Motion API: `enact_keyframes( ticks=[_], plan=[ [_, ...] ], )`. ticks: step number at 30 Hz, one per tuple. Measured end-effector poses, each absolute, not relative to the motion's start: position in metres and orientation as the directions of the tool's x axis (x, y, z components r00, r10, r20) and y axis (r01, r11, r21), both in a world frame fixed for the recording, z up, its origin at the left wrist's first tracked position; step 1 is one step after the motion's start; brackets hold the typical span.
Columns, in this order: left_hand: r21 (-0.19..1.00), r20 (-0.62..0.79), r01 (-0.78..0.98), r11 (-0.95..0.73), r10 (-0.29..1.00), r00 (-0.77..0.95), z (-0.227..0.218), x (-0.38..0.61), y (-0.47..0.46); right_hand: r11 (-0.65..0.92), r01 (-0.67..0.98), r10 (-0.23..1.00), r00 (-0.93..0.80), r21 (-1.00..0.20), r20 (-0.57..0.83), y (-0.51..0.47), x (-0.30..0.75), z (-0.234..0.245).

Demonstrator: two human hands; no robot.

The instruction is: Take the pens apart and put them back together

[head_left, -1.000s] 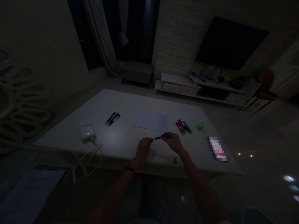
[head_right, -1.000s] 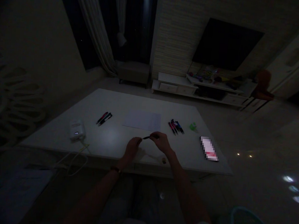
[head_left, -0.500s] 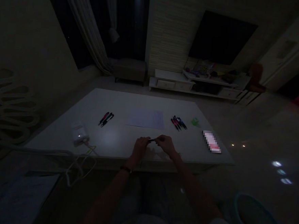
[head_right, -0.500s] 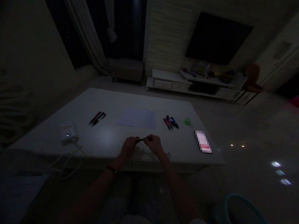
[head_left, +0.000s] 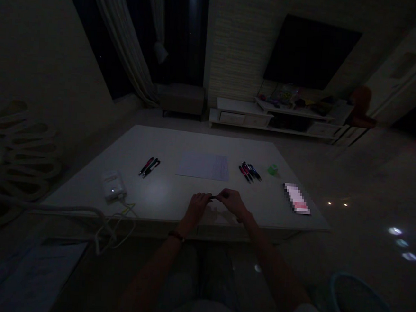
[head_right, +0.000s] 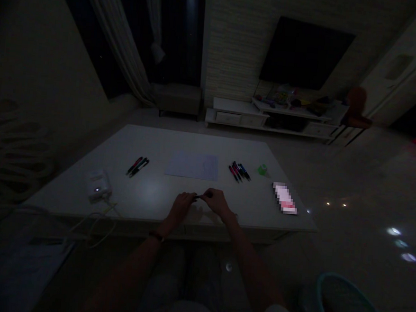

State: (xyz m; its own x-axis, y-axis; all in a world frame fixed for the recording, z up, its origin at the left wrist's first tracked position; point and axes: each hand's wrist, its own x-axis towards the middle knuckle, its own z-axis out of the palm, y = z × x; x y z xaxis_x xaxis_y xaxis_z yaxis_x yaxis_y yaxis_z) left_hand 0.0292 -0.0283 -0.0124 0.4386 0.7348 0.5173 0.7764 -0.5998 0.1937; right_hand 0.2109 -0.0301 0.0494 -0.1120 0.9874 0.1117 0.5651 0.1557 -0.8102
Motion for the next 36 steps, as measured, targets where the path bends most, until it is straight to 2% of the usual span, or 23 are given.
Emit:
enact_keyframes(
  ticks=[5,10,14,16,19,21,27,33,36],
  plan=[
    [0.169,0.519,0.789,-0.591,0.734,0.438,-0.012,0.029,-0.03,0.125,0.578,0.988,-0.143,-0.806,0.05,-0.03,0.213,0.05],
    [0.108,0.499,0.779,-0.617,0.712,0.495,-0.011,0.027,-0.033,0.002,0.538,0.983,-0.158,-0.843,-0.098,-0.027,0.213,0.038],
    [0.081,0.456,0.779,-0.622,0.718,0.526,-0.009,0.03,-0.034,-0.069,0.512,0.979,-0.13,-0.856,-0.156,-0.028,0.21,0.031],
    [0.103,0.442,0.801,-0.589,0.749,0.494,-0.008,0.032,-0.034,-0.054,0.481,0.977,-0.155,-0.875,-0.145,-0.03,0.211,0.032],
    [0.142,0.426,0.817,-0.558,0.78,0.458,-0.008,0.034,-0.033,0.081,0.44,0.974,-0.227,-0.894,-0.023,-0.035,0.215,0.035],
    [0.153,0.434,0.798,-0.583,0.765,0.476,-0.009,0.034,-0.033,0.12,0.408,0.966,-0.26,-0.905,0.011,-0.036,0.216,0.035],
    [0.177,0.455,0.774,-0.608,0.748,0.484,-0.01,0.034,-0.035,-0.061,0.344,0.955,-0.252,-0.937,-0.155,-0.035,0.215,0.032],
    [0.208,0.456,0.774,-0.598,0.76,0.464,-0.01,0.034,-0.034,0.073,0.348,0.977,-0.215,-0.935,-0.004,-0.032,0.215,0.033],
    [0.2,0.479,0.762,-0.616,0.74,0.472,-0.01,0.034,-0.035,-0.006,0.305,0.976,-0.205,-0.952,-0.072,-0.031,0.211,0.034]
  ],
)
